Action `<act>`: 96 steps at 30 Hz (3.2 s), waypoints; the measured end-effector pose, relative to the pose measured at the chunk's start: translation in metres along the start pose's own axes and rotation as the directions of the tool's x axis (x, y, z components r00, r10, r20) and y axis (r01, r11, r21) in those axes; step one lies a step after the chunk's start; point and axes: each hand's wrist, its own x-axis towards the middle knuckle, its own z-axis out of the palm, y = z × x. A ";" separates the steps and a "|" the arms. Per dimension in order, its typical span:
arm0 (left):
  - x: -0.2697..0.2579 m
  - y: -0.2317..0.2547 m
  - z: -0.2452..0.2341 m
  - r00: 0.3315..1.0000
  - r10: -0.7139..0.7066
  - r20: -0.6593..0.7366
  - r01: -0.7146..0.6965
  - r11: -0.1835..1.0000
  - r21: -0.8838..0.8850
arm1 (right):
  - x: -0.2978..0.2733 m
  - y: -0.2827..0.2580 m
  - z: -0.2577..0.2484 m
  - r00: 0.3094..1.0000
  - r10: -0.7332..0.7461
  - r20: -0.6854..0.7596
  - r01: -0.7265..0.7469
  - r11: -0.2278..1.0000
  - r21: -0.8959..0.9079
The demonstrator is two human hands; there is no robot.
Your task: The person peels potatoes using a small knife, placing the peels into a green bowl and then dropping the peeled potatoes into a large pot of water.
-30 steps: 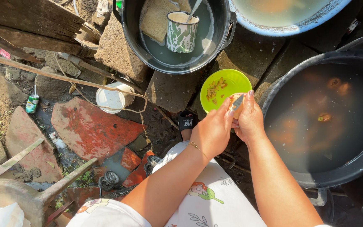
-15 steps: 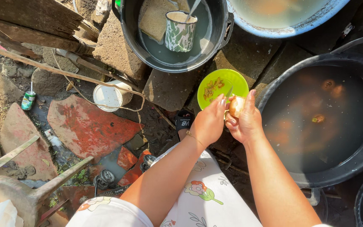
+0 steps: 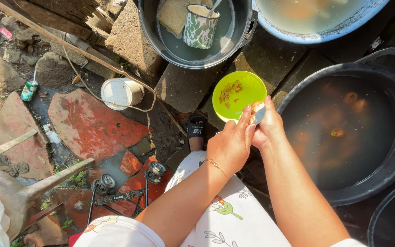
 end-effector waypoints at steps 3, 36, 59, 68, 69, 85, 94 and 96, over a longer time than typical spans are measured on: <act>0.006 0.002 0.004 0.997 -0.069 0.019 0.069 0.997 -0.026 | -0.004 -0.001 0.004 0.998 0.001 -0.055 -0.006 0.997 -0.082; 0.032 -0.004 0.018 0.997 -0.077 0.028 0.081 0.977 -0.197 | -0.018 -0.029 0.015 0.996 0.076 0.051 -0.049 0.915 -0.401; 0.021 0.026 -0.002 0.984 -0.109 0.143 0.112 0.994 -0.010 | -0.006 -0.040 0.002 0.998 0.035 0.052 -0.008 0.895 -0.447; 0.061 -0.011 0.034 0.990 -0.138 -0.011 0.131 0.961 -0.244 | -0.022 -0.033 0.007 0.988 0.114 0.103 -0.032 0.809 -0.586; 0.063 -0.016 0.034 0.993 -0.117 -0.015 0.108 0.951 -0.289 | -0.022 -0.032 0.006 0.986 0.123 0.111 -0.037 0.816 -0.577; 0.039 0.009 0.017 0.987 -0.142 0.075 0.144 0.989 -0.019 | 0.003 -0.027 0.001 0.992 0.083 0.092 -0.031 0.887 -0.461; 0.035 -0.005 0.001 0.997 -0.064 0.040 0.067 0.994 -0.081 | -0.020 -0.033 0.023 0.994 0.095 0.052 -0.052 0.843 -0.536; 0.027 0.006 -0.008 0.993 -0.083 0.086 0.087 0.995 -0.049 | -0.016 -0.033 0.022 0.996 0.065 0.060 -0.025 0.860 -0.509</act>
